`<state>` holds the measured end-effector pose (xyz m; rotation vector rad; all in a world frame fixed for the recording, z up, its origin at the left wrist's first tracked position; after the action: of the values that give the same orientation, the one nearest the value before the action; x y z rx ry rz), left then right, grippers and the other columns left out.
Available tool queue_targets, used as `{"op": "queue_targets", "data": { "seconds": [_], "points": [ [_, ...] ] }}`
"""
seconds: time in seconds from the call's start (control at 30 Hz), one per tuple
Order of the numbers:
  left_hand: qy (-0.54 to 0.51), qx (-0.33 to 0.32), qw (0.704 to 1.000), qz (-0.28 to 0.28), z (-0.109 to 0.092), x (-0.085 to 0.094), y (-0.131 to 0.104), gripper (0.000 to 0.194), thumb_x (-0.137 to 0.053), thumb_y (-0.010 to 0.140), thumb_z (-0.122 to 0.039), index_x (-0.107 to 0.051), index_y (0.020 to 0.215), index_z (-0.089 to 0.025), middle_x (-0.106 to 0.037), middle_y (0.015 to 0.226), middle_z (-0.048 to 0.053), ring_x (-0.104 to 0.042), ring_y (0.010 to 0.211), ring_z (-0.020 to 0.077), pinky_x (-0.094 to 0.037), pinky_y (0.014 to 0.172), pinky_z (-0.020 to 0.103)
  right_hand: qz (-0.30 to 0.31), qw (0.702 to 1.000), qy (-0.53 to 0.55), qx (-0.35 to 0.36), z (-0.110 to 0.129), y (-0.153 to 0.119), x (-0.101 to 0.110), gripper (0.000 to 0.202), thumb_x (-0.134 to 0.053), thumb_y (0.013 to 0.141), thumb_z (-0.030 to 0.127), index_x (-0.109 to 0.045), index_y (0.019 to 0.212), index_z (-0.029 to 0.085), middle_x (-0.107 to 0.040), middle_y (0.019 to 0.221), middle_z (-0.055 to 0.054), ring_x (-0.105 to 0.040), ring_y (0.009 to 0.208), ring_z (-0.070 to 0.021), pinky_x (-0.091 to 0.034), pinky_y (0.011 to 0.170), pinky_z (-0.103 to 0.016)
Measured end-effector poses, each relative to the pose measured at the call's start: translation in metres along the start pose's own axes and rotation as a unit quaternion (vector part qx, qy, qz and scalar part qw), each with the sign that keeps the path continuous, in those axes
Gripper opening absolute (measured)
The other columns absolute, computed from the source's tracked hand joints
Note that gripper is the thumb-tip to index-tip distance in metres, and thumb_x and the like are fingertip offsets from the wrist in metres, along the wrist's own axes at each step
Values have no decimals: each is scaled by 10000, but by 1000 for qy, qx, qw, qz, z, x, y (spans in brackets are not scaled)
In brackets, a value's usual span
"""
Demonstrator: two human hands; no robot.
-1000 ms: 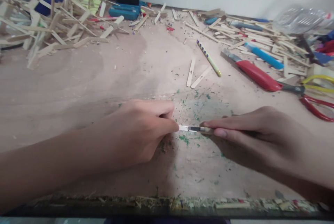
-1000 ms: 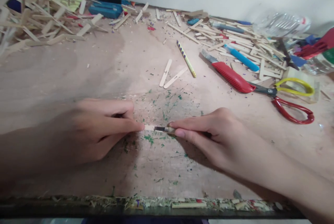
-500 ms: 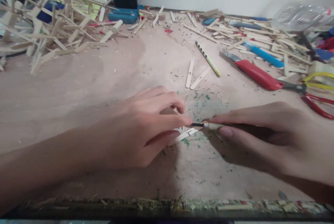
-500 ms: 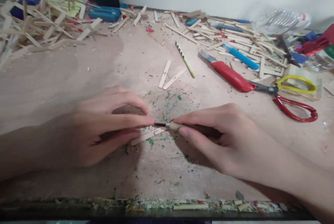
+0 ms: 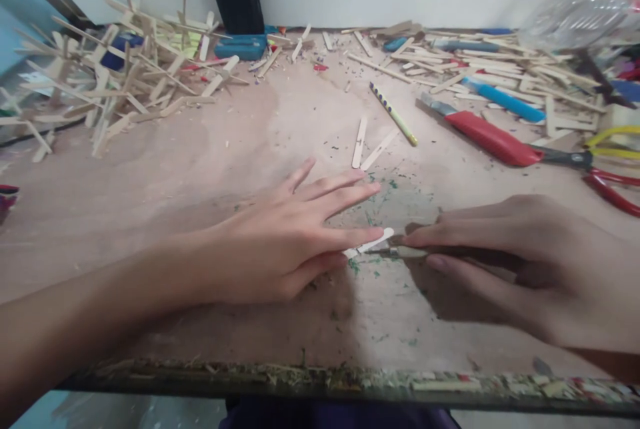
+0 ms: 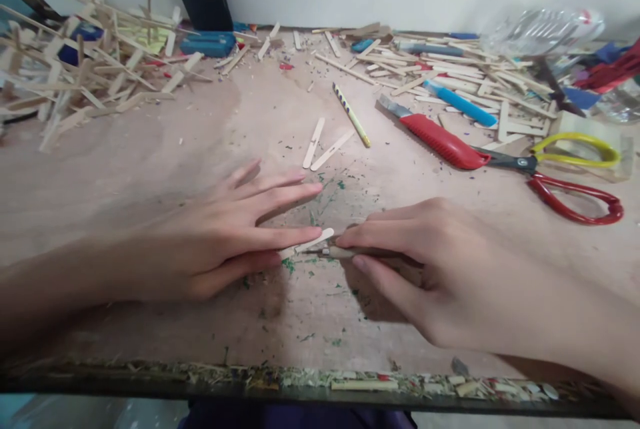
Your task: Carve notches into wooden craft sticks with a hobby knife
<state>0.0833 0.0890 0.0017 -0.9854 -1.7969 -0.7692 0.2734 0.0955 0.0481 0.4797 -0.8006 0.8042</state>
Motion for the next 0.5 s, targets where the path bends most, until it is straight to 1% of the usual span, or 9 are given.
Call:
{"op": "queue_targets", "data": {
  "seconds": [0.07, 0.17, 0.27, 0.33, 0.4, 0.5],
  "points": [
    [9, 16, 1000, -5, 1, -1, -1, 524, -541, 1225, -230, -676, 1716, -354, -451, 1966, 168, -398, 1856, 436, -241, 1455, 941, 9, 1000, 1, -2, -2, -2, -3, 322, -571, 1209, 258, -822, 1007, 236, -767, 792, 15, -696, 600, -91, -514, 563, -206],
    [23, 28, 998, -44, -1, 4, -2, 466, -614, 1205, -258, -727, 1653, -315, -476, 1952, 165, -434, 1834, 440, -210, 1483, 906, 12, 1000, 1, 9, -1, -3, -4, 299, -564, 1204, 245, -857, 1146, 229, -781, 845, 12, -723, 643, -83, -536, 590, -187],
    [25, 10, 999, -44, -6, 4, -1, 542, -588, 1187, -197, -669, 1719, -259, -443, 1960, 216, -427, 1835, 463, -268, 1448, 931, 4, 1000, 5, 14, 1, -2, -3, 315, -572, 1194, 217, -887, 1207, 224, -800, 864, 4, -742, 661, -78, -548, 601, -175],
    [21, -2, 999, -29, -9, 3, 0, 575, -541, 1188, -170, -639, 1748, -251, -425, 1960, 247, -410, 1843, 474, -318, 1406, 960, -10, 1000, 9, 11, 1, -2, -2, 317, -599, 1200, 237, -901, 1291, 254, -836, 921, -1, -780, 709, -89, -588, 634, -178],
    [17, -5, 999, -27, -10, 5, 0, 536, -562, 1193, -207, -674, 1716, -251, -438, 1949, 258, -424, 1834, 490, -315, 1393, 977, -21, 1000, 15, 6, 0, -3, -2, 321, -618, 1212, 285, -911, 1341, 295, -865, 977, -4, -806, 743, -102, -617, 650, -184],
    [25, 13, 999, -45, -8, 8, -1, 445, -720, 1173, -341, -757, 1606, -248, -483, 1928, 246, -453, 1817, 496, -265, 1450, 928, -13, 1000, 22, -2, -4, -4, -5, 333, -621, 1218, 312, -922, 1358, 313, -874, 986, -15, -799, 725, -112, -619, 630, -194]
  ]
}}
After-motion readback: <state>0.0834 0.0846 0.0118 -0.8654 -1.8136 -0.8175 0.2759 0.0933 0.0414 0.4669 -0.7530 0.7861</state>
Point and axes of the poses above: each hand's wrist, its own y-axis towards the middle knuckle, its own x-axis out of the back of the hand, z = x × y, the point moved 8 cm from there along y, towards the middle knuckle
